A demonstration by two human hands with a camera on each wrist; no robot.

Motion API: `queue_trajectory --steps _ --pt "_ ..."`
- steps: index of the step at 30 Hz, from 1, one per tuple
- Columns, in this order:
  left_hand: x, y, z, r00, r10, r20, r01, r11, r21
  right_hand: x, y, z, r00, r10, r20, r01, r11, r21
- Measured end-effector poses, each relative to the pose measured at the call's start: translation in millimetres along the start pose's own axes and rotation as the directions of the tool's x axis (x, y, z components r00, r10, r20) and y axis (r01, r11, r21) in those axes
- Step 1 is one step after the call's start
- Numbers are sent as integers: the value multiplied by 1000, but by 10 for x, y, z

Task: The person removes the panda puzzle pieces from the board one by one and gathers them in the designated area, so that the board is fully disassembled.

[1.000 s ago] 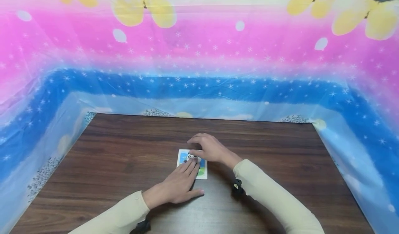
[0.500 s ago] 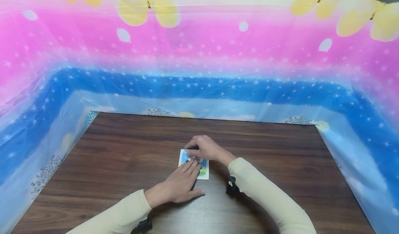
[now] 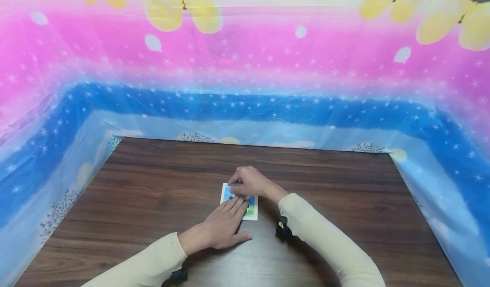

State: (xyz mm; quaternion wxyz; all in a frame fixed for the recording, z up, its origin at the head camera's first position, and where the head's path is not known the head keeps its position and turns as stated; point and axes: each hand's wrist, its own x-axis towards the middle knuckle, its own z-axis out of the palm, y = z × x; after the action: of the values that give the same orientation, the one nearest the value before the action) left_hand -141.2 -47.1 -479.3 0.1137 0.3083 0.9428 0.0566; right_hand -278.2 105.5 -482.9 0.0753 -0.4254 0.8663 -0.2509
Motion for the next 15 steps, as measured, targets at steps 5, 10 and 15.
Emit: queue_trajectory --steps 5,10,15 --pt "5 1 3 1000 -7 6 7 1000 22 -20 -28 7 1000 31 -1 -31 1000 -3" --pt "14 -4 11 1000 -5 9 5 999 36 -39 -67 9 998 58 -12 -58 998 26" --pt "16 -2 10 1000 0 8 0 999 32 -45 -73 6 995 97 -8 -96 993 74"
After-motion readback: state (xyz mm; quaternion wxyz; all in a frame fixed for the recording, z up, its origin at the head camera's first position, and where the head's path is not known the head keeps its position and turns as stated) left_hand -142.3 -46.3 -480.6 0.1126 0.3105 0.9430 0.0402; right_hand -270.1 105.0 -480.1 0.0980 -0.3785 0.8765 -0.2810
